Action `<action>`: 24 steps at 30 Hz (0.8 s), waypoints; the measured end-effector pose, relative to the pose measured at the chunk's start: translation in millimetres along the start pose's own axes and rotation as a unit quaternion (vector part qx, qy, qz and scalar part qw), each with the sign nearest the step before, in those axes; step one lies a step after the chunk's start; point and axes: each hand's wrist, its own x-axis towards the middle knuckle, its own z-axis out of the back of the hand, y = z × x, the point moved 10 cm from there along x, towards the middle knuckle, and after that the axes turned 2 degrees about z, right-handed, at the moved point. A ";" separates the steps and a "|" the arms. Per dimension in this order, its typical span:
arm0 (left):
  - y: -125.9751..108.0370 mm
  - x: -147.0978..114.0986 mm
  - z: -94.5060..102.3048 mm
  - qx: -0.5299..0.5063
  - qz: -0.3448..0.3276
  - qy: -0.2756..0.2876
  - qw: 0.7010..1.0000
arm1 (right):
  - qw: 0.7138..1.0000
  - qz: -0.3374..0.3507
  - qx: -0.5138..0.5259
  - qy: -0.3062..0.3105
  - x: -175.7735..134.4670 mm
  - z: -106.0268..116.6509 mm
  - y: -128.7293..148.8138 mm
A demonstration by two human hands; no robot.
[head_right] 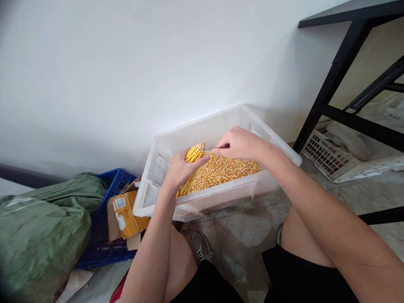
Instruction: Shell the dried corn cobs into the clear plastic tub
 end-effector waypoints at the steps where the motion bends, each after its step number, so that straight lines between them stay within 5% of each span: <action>1: -1.0 -0.1 -1.2 0.009 -0.008 0.006 1.000 | 1.000 0.000 -0.012 0.003 -0.6 0.8 1.0; 10: 1.6 3.4 -9.2 -0.012 -0.033 0.042 0.998 | 1.000 0.005 0.003 0.022 -6.3 9.4 6.4; 24: -4.8 0.0 2.2 -0.015 -0.012 -0.002 1.000 | 1.000 0.001 -0.021 -0.001 -3.9 2.2 17.3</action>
